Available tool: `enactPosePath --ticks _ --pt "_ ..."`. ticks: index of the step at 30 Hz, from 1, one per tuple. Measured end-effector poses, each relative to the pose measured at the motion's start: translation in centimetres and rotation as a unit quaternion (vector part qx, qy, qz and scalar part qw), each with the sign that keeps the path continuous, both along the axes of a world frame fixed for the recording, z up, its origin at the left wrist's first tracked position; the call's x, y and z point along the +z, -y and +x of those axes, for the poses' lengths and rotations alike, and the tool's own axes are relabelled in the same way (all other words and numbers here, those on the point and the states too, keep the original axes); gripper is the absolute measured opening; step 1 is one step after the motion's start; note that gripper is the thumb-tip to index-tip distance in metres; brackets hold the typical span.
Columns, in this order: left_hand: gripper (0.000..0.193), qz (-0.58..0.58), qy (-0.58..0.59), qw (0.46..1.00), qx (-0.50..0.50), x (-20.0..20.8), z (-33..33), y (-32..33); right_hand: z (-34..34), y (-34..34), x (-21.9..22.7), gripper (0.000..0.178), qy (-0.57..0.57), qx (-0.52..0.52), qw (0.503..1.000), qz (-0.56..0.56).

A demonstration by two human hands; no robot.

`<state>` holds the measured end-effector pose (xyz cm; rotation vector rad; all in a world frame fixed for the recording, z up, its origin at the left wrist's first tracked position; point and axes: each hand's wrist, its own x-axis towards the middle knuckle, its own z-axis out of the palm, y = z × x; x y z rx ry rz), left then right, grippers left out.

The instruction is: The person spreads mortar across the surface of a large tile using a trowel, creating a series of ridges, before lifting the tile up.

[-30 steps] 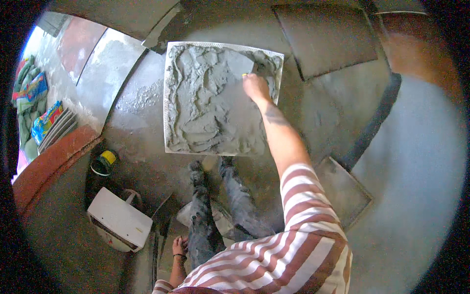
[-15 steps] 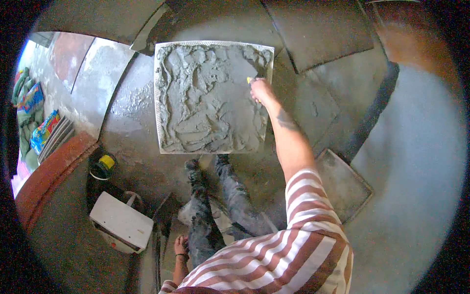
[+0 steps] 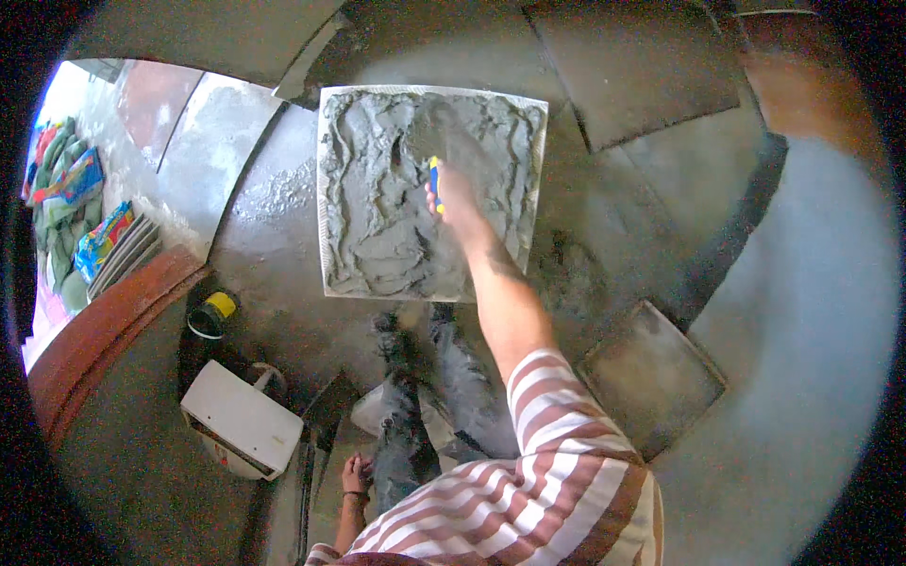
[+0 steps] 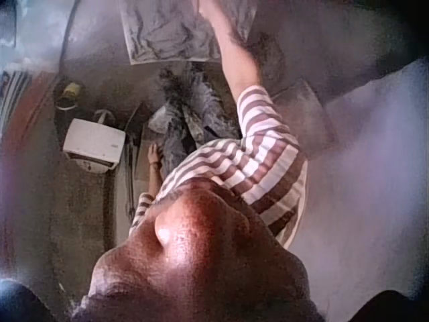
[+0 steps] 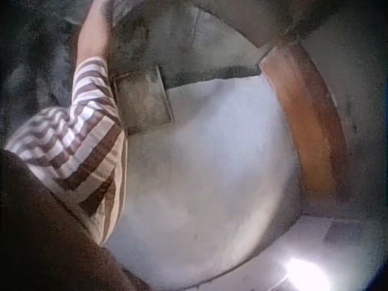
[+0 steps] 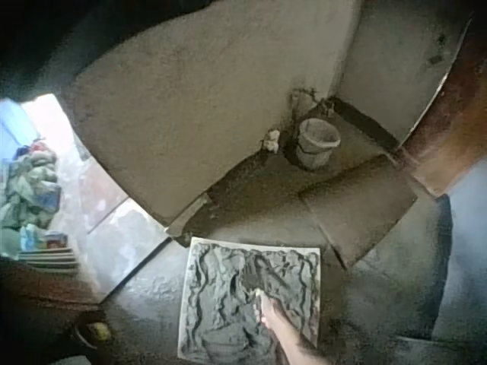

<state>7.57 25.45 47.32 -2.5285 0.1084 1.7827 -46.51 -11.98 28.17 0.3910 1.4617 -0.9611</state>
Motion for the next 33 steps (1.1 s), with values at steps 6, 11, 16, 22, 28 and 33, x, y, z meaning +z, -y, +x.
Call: enactPosePath --ticks 6,11,16,22,28,33 --pt "0.039 0.022 0.013 0.999 0.034 0.4 0.8 -2.0 5.3 5.7 -2.7 0.031 0.047 -0.079 0.996 -0.017" --pt "0.036 0.021 0.014 0.998 0.054 0.5 0.4 -2.6 6.8 5.6 -4.5 0.034 -0.017 0.066 0.995 -0.067" --pt "0.035 0.017 -0.008 1.0 0.022 0.2 -0.4 -2.5 8.2 7.2 -4.8 0.035 -0.069 0.115 0.989 -0.055" --pt "0.032 -0.001 -0.003 0.999 0.053 0.2 0.7 -4.5 7.5 6.6 -3.2 0.032 -0.117 0.193 0.97 -0.086" --pt "0.03 0.028 0.019 0.999 0.041 0.5 -0.6 -4.7 8.8 10.1 -3.1 0.032 -0.093 0.179 0.976 -0.08" --pt "0.03 0.008 0.013 0.999 0.053 -0.2 -0.1 -5.9 10.2 12.6 -6.2 0.034 -0.158 0.292 0.939 -0.091"
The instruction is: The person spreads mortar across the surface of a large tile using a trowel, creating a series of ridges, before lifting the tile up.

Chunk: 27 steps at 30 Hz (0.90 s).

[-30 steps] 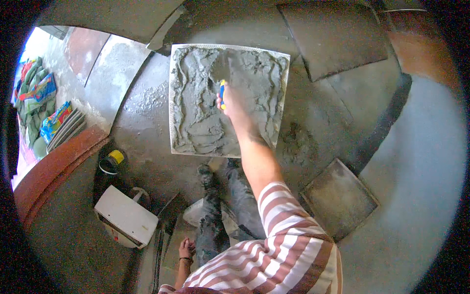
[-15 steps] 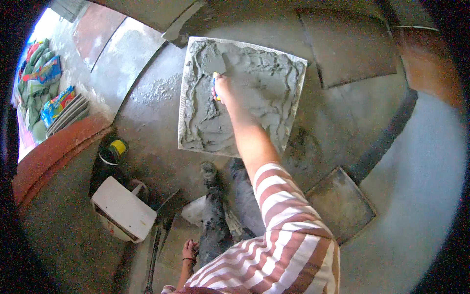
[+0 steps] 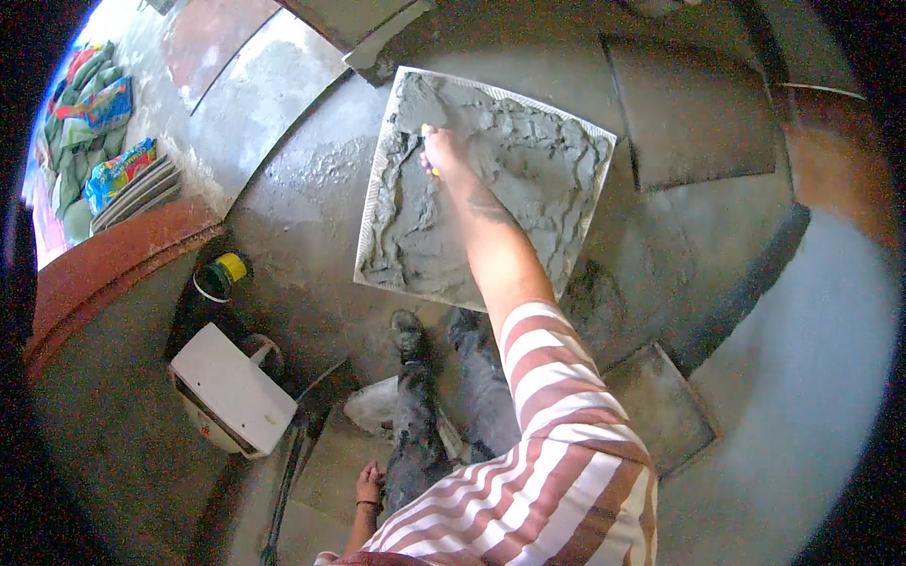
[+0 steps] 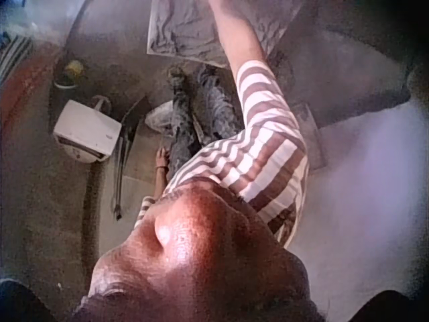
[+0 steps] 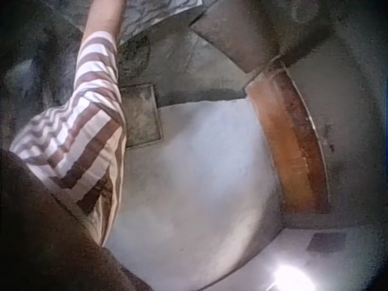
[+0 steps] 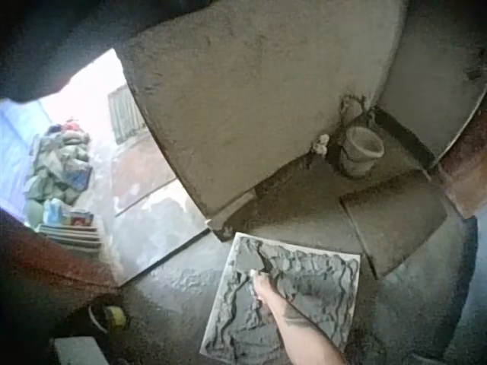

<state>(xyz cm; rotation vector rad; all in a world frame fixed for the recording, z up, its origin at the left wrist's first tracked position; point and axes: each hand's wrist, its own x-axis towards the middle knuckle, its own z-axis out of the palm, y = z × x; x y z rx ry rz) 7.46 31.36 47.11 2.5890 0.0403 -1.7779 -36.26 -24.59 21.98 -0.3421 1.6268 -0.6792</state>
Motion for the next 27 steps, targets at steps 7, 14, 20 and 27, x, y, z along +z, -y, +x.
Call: enactPosePath --ticks 7,14,20,27 --pt "0.031 -0.004 0.017 1.0 0.006 0.8 -0.5 -1.0 -2.8 -5.2 1.5 0.033 -0.125 0.176 0.976 0.027" --pt "0.032 -0.059 0.024 0.986 -0.157 -1.8 0.3 -4.7 1.1 -10.7 1.2 0.03 0.053 -0.01 0.998 0.045" --pt "0.028 -0.099 -0.033 0.979 -0.173 -3.4 5.7 -10.2 3.1 -16.3 0.4 0.032 -0.079 0.204 0.976 -0.002" --pt "0.03 -0.028 -0.05 0.996 -0.062 -2.8 2.8 -5.2 8.3 -22.0 5.2 0.036 0.013 0.117 0.987 0.105"
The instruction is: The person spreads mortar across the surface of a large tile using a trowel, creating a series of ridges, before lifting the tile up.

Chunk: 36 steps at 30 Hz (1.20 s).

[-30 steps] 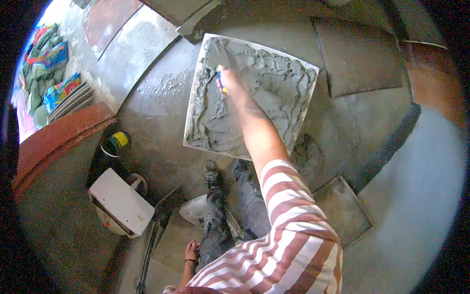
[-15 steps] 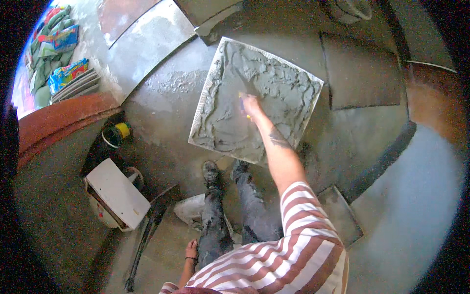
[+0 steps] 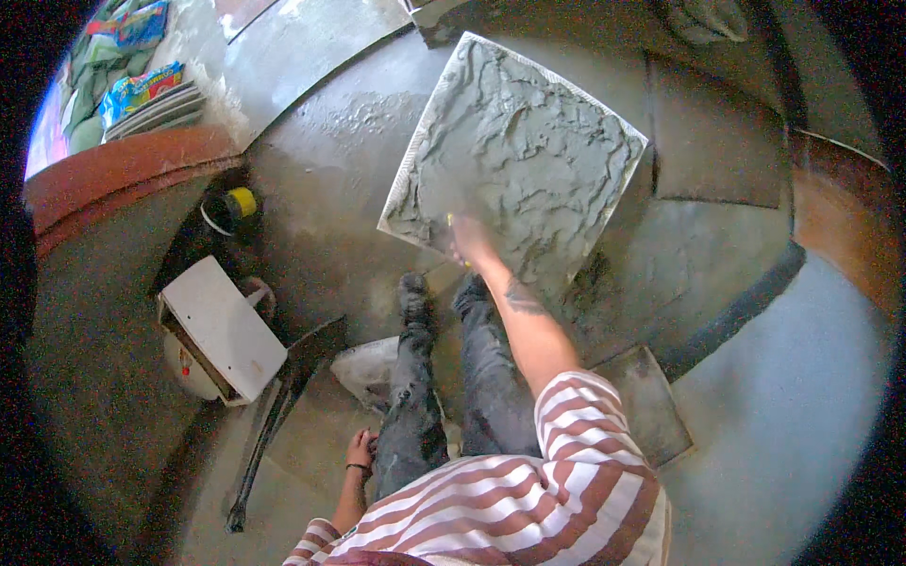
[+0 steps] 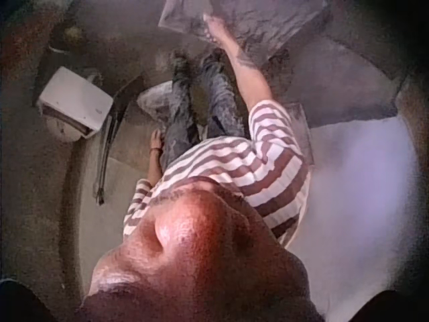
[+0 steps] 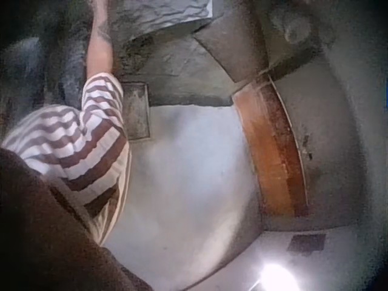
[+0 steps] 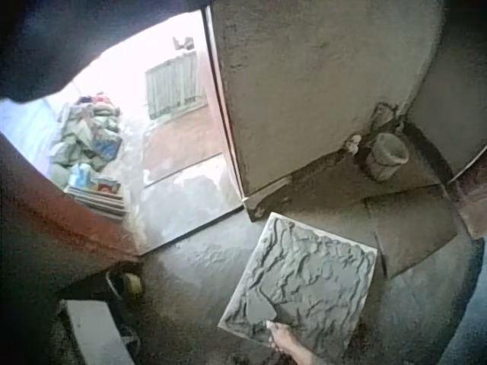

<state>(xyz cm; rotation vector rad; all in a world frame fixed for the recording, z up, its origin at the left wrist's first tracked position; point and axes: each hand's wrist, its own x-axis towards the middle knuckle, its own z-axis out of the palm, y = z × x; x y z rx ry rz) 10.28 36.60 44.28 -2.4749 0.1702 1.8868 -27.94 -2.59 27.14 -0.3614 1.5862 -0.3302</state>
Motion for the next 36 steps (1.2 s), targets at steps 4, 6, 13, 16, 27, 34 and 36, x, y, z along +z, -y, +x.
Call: enactPosePath --ticks 4,6,13,16,27,34,36 --pt "0.032 -0.023 0.021 0.996 0.082 1.7 0.0 0.9 2.7 -2.3 0.9 0.036 0.042 -0.075 0.996 0.009" --pt "0.032 -0.001 0.022 0.999 0.049 1.6 1.7 0.1 4.8 -3.0 1.3 0.036 0.037 -0.04 0.998 0.034" --pt "0.037 0.002 -0.014 0.996 0.093 0.6 5.8 -1.0 4.3 -9.0 0.1 0.037 -0.089 0.148 0.982 -0.081" --pt "0.039 0.01 0.002 0.996 0.091 1.2 7.2 -0.4 1.8 -9.9 0.8 0.037 -0.233 0.31 0.907 -0.166" --pt "0.036 -0.12 -0.023 0.993 0.004 -3.6 12.5 -0.8 -6.7 -7.1 2.5 0.04 -0.333 0.211 0.91 -0.126" --pt "0.036 -0.032 -0.018 0.999 0.018 1.1 6.6 10.1 -4.5 -11.2 6.2 0.035 -0.296 0.26 0.911 -0.126" --pt "0.037 -0.039 -0.022 0.999 0.008 1.1 5.6 11.3 -4.1 -10.5 5.6 0.031 -0.289 0.27 0.907 -0.141"
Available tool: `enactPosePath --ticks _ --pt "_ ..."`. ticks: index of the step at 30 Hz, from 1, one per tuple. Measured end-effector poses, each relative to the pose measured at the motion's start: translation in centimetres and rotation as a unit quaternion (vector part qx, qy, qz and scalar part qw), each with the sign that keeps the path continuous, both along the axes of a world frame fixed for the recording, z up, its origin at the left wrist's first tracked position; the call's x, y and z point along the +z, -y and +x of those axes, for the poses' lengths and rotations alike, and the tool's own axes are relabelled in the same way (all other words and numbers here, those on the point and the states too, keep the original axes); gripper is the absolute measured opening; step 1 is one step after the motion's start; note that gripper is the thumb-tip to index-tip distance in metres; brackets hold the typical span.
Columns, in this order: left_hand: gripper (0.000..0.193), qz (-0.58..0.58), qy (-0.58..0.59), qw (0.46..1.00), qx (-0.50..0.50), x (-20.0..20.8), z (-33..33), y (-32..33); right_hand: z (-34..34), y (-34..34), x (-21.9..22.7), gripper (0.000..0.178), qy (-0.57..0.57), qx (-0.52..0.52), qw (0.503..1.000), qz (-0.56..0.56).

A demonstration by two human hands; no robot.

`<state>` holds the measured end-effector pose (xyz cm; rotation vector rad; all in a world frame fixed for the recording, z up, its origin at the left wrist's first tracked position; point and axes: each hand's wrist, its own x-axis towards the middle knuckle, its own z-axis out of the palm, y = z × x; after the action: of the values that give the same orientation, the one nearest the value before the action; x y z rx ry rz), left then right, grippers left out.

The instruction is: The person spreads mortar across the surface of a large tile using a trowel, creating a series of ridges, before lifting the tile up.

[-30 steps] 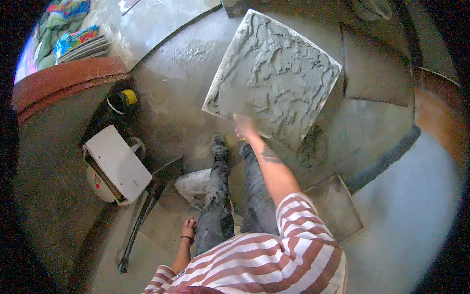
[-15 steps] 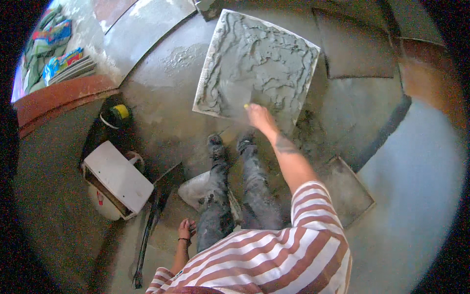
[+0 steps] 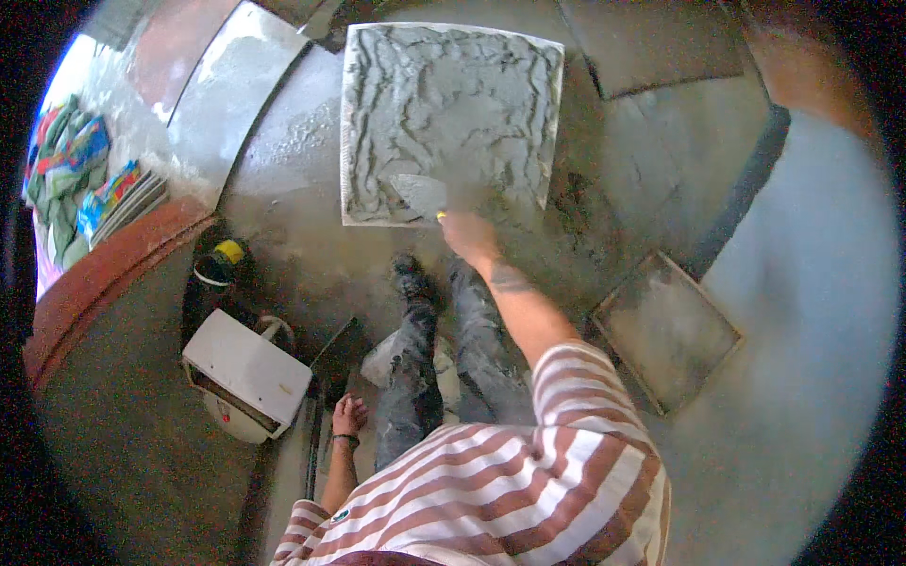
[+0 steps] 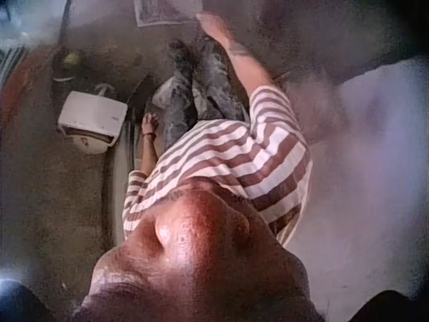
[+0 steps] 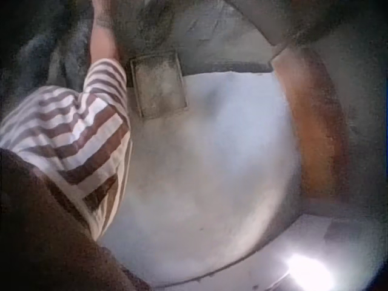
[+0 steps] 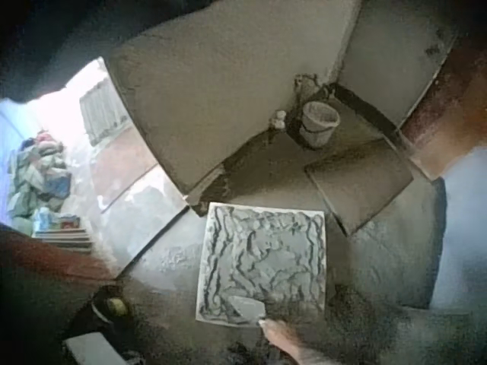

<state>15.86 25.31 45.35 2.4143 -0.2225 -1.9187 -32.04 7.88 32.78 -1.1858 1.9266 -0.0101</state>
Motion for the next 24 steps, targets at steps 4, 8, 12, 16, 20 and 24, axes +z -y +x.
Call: enactPosePath --ticks 4,8,12,16,20,24 --pt "0.039 -0.005 -0.004 1.0 -0.028 0.6 -1.4 1.5 -6.3 -4.4 0.1 0.03 -0.037 -0.041 0.997 0.058" --pt "0.04 0.034 0.007 0.998 -0.056 0.9 -1.5 1.4 -11.3 -8.2 2.4 0.037 -0.074 -0.115 0.985 0.105" --pt "0.039 0.019 -0.026 0.998 -0.057 0.8 -4.4 3.8 -12.8 -8.2 3.4 0.034 -0.086 -0.072 0.99 0.081" --pt "0.038 0.011 -0.017 0.995 -0.093 0.2 -6.5 6.2 -14.8 -11.7 0.8 0.031 -0.099 -0.142 0.982 0.074" --pt "0.039 0.002 0.023 0.987 -0.16 0.0 -4.4 6.6 -13.4 -13.3 1.7 0.031 -0.11 -0.184 0.972 0.094" --pt "0.043 -0.006 -0.049 0.985 -0.167 -0.5 -6.5 7.4 -16.5 -12.4 2.4 0.03 -0.111 -0.162 0.976 0.089"
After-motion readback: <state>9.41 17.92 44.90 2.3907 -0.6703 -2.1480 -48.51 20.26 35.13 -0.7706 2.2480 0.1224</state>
